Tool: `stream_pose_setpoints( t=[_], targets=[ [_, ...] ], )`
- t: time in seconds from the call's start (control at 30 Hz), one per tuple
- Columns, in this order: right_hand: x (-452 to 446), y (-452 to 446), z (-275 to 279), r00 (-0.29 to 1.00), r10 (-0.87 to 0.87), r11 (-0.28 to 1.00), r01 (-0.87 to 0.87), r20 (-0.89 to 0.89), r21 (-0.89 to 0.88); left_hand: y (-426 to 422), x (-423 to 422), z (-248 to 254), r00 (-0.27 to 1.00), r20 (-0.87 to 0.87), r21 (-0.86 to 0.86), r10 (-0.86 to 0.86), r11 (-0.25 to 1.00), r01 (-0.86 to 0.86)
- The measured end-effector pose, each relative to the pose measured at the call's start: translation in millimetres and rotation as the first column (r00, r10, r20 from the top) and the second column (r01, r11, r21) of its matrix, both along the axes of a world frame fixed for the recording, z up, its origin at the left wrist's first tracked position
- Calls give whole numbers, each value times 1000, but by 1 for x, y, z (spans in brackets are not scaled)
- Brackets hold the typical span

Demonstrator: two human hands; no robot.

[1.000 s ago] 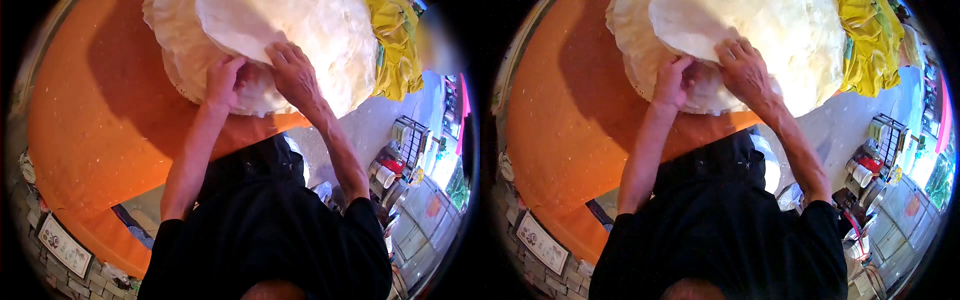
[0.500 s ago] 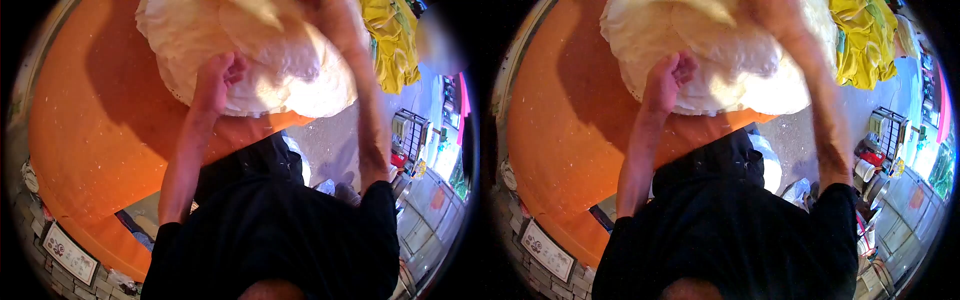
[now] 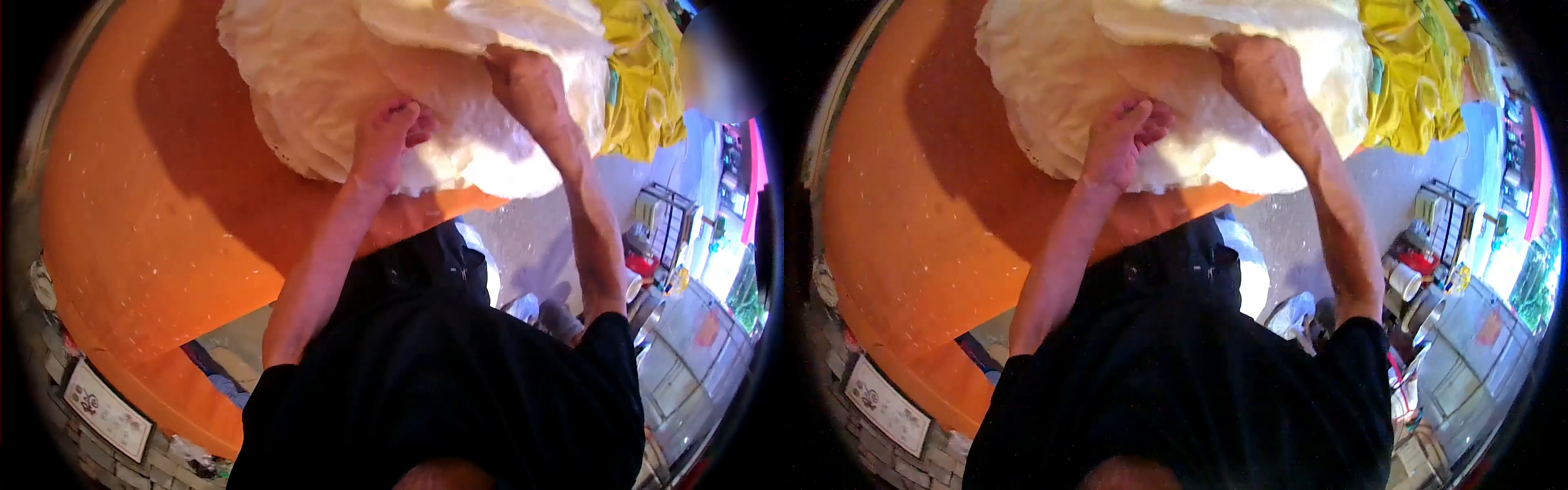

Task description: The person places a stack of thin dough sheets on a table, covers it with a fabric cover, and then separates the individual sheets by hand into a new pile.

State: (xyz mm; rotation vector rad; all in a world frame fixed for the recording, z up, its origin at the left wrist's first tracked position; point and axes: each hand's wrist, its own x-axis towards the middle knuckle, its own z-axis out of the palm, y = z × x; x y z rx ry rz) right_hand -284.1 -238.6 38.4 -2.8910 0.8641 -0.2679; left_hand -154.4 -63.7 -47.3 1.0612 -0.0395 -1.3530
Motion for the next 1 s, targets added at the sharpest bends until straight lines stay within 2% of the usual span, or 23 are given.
stream_pose_setpoints(
  t=[0.07,0.13,0.17,0.23,0.27,0.37,0.43,0.53,0.57,0.6,0.67,0.73,0.77,0.8,0.97,1.0],
  targets=[
    [-12,2,13,998,-21,1000,20,56,21,0,-9,1,999,42,31,22,999,-24],
    [-29,6,-1,1000,-16,1000,16,13,-14,-4,-9,11,991,108,81,83,992,-92],
    [-37,6,-21,998,-17,999,15,54,37,-5,-10,10,987,122,66,101,992,-109],
    [-35,13,-23,999,-21,999,18,46,52,-8,-12,9,979,152,39,133,989,-141],
    [-34,14,-20,999,-34,998,33,20,62,-10,-13,11,962,226,50,151,985,-166],
    [-40,12,-28,986,-10,998,-1,164,67,-15,-17,29,903,399,76,158,976,-204],
    [-42,13,-26,993,-23,998,16,115,65,-19,-15,27,870,465,75,164,972,-223],
    [-40,6,-15,990,-11,1000,10,142,13,-21,-12,18,972,141,118,188,971,-205],
    [-36,0,-1,976,43,998,-31,213,-58,-22,-11,18,981,133,90,141,984,-154],
    [-28,0,23,989,-3,998,12,149,-58,-23,-9,19,988,125,62,95,993,-103],
    [-22,8,31,978,-42,995,59,206,-79,-21,-13,23,996,84,49,40,998,-44],
    [-24,25,-11,994,-34,996,42,104,-75,-30,-14,30,999,34,38,43,998,-44],
    [-30,30,-38,993,40,997,-48,110,64,-31,-12,29,999,16,31,40,999,-40],
    [-30,44,-42,975,69,997,-75,209,23,-30,-9,25,999,-6,33,37,999,-36],
    [-32,54,-50,969,-5,984,48,248,-170,-38,-9,31,996,-91,-122,25,992,-36],
    [-31,42,-52,973,-7,988,42,230,-146,-41,-7,31,995,-100,-146,0,989,-14]
  ],
)
